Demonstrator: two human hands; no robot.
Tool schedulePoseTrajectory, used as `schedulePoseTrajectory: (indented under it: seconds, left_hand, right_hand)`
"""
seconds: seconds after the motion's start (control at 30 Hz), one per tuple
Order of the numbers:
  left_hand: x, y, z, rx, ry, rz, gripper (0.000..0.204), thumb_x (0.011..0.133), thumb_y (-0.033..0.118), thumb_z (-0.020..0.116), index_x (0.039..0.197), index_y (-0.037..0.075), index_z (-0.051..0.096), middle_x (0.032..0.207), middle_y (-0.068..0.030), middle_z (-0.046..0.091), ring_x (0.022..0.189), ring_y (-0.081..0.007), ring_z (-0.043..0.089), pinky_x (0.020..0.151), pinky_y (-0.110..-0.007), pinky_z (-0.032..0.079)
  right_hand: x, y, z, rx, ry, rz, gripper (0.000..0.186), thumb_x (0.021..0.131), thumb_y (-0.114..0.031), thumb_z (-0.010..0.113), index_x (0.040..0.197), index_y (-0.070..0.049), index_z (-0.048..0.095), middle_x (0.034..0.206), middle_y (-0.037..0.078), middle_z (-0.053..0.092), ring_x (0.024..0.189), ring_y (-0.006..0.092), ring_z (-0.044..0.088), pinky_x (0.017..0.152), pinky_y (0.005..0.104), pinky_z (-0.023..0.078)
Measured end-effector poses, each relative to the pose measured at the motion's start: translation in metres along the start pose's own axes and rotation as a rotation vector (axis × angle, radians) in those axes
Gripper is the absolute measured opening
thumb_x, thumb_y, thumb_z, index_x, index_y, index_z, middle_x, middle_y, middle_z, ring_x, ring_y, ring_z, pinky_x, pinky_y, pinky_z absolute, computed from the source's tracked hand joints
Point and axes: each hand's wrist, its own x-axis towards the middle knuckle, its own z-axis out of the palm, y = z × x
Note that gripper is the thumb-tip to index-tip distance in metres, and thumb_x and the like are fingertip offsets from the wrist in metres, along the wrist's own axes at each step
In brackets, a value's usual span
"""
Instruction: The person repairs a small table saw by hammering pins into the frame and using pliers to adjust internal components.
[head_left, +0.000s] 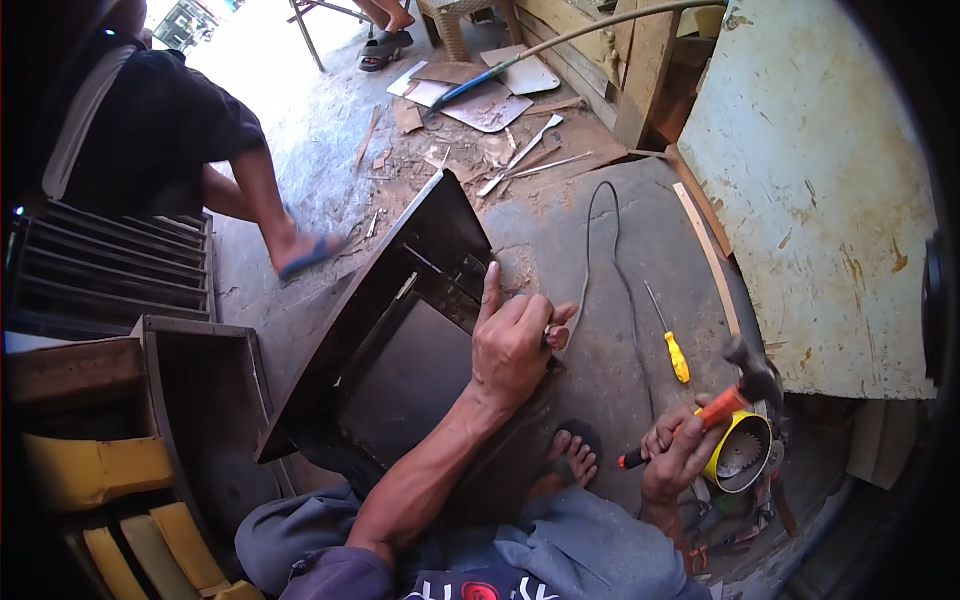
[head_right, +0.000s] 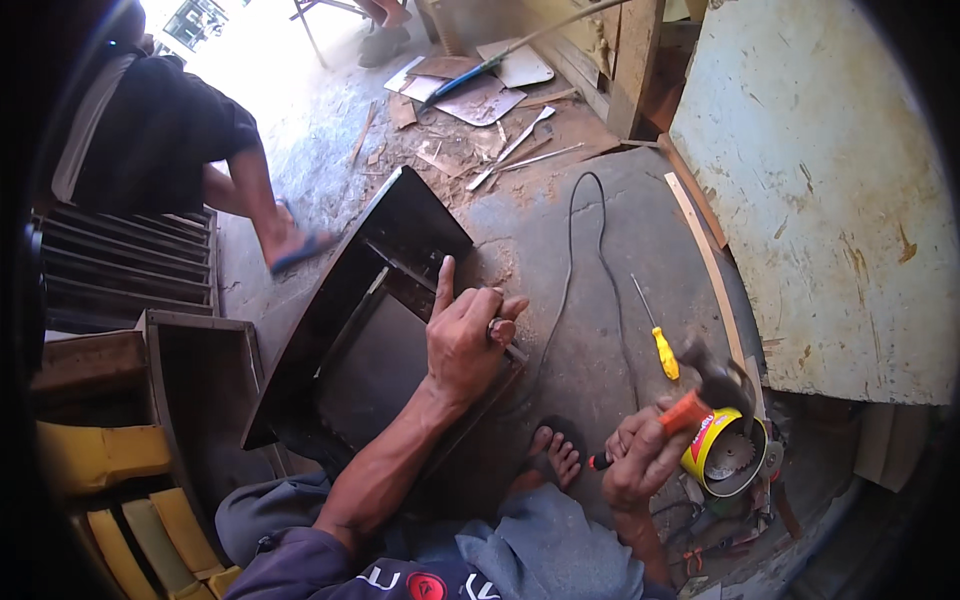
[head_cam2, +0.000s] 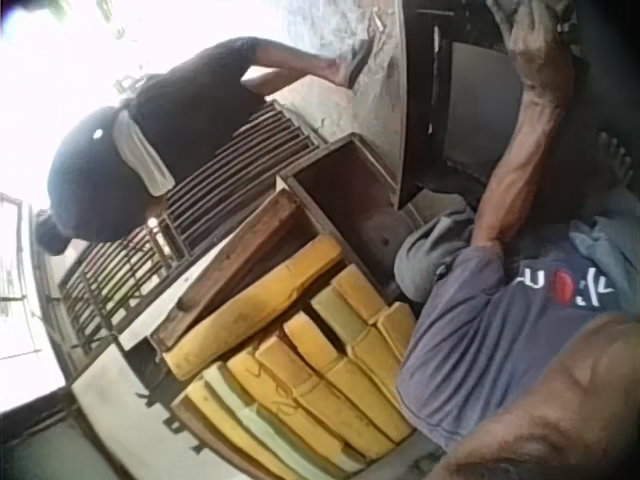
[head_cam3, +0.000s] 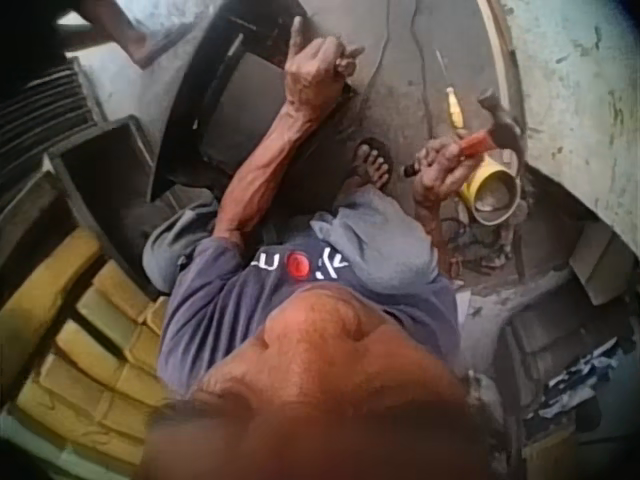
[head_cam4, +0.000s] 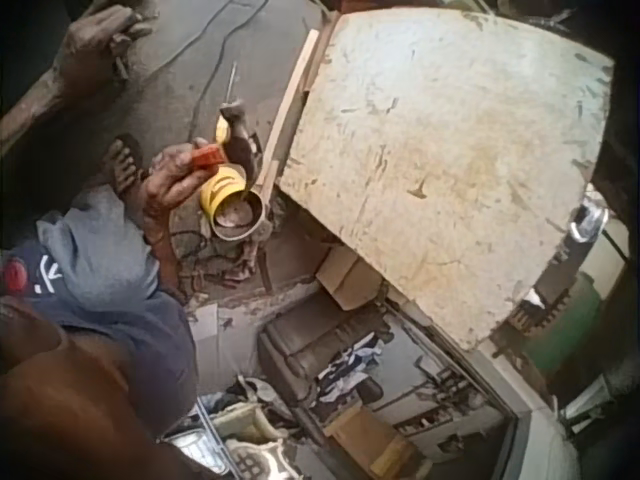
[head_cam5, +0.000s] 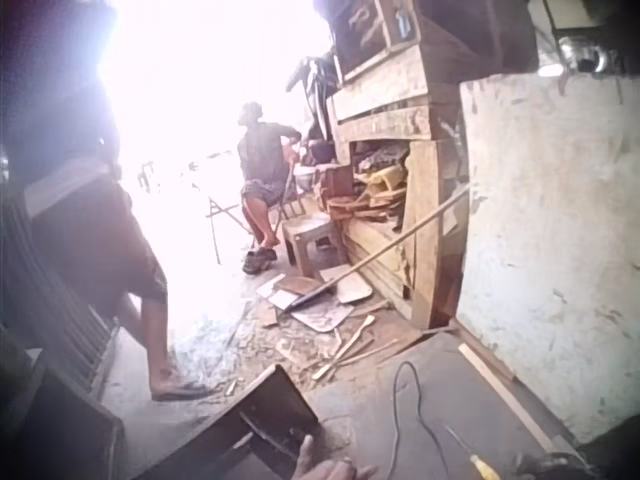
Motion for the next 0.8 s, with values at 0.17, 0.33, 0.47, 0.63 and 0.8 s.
schedulePoseTrajectory:
  seconds: [0.17,0.33,0.47,0.63,0.8]
  left_hand:
    - [-0.002,-0.011,0.002,0.023,-0.008,0.013,0.015,0.083,0.002,0.068,0.075,0.004,0.055,0.066,-0.0064,0.057,0.06,-0.0239,0.06,0.118,-0.051,0.035]
    - [-0.001,-0.012,-0.001,-0.004,0.008,0.011,0.016,0.085,0.002,0.067,0.075,0.004,0.055,0.065,-0.0066,0.056,0.06,-0.0242,0.06,0.117,-0.052,0.036]
    - [-0.002,-0.011,-0.003,0.016,-0.027,-0.023,0.017,0.087,0.004,0.066,0.075,0.004,0.055,0.065,-0.0074,0.055,0.061,-0.0262,0.06,0.117,-0.053,0.037]
    - [0.003,-0.009,-0.005,0.043,-0.056,-0.048,0.016,0.09,0.007,0.064,0.077,0.005,0.055,0.065,-0.0082,0.054,0.061,-0.027,0.06,0.118,-0.055,0.034]
    - [0.009,0.0,-0.006,0.092,-0.079,-0.089,0.015,0.091,0.01,0.063,0.078,0.005,0.056,0.065,-0.0082,0.055,0.062,-0.0276,0.061,0.119,-0.055,0.031]
  right_hand:
    - [0.001,-0.003,0.005,-0.047,-0.053,0.212,0.034,0.109,-0.033,0.042,0.131,-0.007,0.042,0.067,-0.003,0.038,0.049,0.0019,0.031,0.043,0.0188,0.029]
    - [-0.002,0.008,-0.003,-0.063,-0.117,0.243,0.034,0.11,-0.033,0.039,0.134,-0.009,0.041,0.067,-0.003,0.037,0.047,0.0024,0.031,0.043,0.0185,0.029]
    - [-0.001,0.009,-0.001,-0.075,-0.14,0.256,0.035,0.109,-0.034,0.04,0.133,-0.009,0.041,0.066,-0.003,0.037,0.047,0.0018,0.031,0.042,0.0184,0.029]
    - [0.004,0.009,0.007,-0.074,-0.182,0.251,0.036,0.109,-0.035,0.041,0.133,-0.008,0.041,0.065,-0.003,0.037,0.047,0.002,0.032,0.043,0.0185,0.029]
    - [0.0,0.021,0.03,0.064,-0.187,0.065,0.036,0.108,-0.032,0.045,0.133,-0.007,0.04,0.07,-0.002,0.041,0.053,0.004,0.035,0.047,0.021,0.033]
